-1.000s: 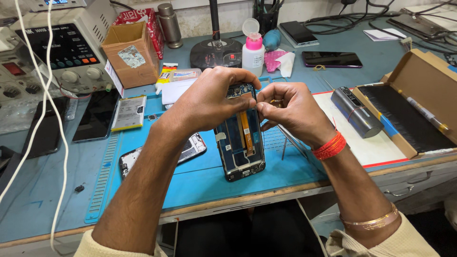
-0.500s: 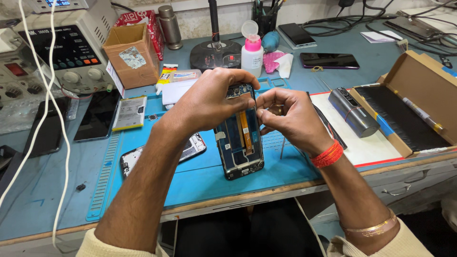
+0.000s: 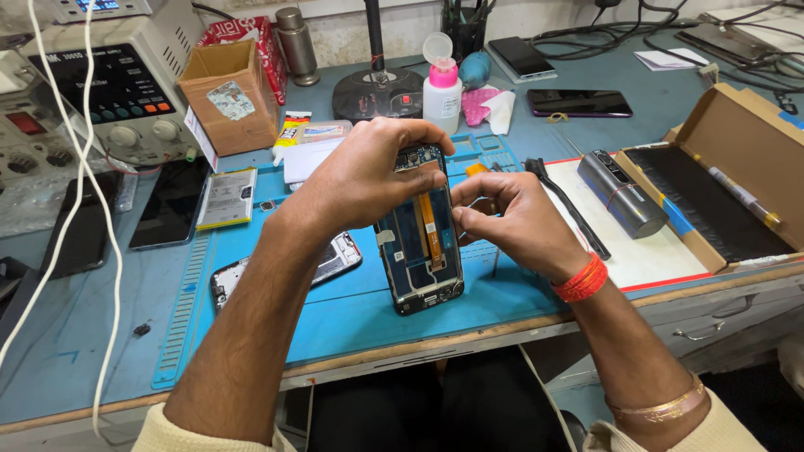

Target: The person repairs a disassembled smartphone at a workbench. They use a screwdriver on the phone's internal components, manipulate small flex cables and connectors by hand, lift and reposition the phone chassis, and work on a second disassembled phone lying beside it on the mat.

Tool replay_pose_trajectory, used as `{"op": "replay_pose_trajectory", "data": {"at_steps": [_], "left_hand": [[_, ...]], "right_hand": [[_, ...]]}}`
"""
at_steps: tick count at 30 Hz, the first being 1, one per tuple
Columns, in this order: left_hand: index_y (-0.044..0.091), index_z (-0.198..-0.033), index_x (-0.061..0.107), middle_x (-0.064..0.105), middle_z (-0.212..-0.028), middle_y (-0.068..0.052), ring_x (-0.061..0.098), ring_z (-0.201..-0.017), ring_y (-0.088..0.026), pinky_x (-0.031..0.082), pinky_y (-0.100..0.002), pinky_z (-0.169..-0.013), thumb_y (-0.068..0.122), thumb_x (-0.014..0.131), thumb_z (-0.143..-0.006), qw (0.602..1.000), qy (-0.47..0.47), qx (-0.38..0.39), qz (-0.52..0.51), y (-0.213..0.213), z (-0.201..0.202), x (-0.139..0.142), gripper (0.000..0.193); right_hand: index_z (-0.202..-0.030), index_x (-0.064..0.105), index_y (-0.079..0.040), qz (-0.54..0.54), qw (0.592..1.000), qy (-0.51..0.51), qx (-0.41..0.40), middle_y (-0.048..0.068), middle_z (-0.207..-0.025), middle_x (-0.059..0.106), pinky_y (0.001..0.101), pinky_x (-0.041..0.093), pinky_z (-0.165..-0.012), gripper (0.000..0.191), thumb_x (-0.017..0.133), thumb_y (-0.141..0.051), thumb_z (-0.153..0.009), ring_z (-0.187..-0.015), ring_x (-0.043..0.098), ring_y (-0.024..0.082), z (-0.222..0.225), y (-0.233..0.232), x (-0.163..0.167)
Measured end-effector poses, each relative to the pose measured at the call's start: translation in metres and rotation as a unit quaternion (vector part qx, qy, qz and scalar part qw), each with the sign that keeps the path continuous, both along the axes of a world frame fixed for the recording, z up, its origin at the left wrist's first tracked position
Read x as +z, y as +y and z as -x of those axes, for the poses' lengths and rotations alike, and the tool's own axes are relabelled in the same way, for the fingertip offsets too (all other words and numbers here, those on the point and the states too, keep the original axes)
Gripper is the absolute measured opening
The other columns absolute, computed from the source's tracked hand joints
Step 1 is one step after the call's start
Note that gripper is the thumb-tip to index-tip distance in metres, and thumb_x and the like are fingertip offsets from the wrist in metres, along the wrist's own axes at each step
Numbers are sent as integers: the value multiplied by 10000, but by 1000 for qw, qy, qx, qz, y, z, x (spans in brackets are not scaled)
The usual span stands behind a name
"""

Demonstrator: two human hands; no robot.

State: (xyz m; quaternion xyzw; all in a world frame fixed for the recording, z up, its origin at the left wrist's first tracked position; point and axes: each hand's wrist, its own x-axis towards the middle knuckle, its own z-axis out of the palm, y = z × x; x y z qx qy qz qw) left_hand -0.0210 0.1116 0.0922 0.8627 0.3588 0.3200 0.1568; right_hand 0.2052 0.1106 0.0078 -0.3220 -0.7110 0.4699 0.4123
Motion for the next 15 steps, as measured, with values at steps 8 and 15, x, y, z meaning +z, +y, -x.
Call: {"op": "replay_pose_trajectory", "data": {"at_steps": [8,15], "left_hand": [[67,-1121,722,768,-978,-135,755,-932,-232,565,-379,-841,186,774,-851,1000,6,6,16,-4,-3,3,300],[65,-1135,720,764,-980,-136,757,-920,-235,568,-387,-832,176,771,-845,1000,6,7,11,-3,-3,3,315]], "right_hand": [[-1066,759,19,20,1000,-12,-12,59,-879,768,302,652,-698,223,662,-154,-964,-783,754,126,-4,6,9],[-1029,766,26,41,999,-21,-19,67,-831,756,301,642,-659,206,675,-145,-962,-737,735,119,-3,7,14]]}}
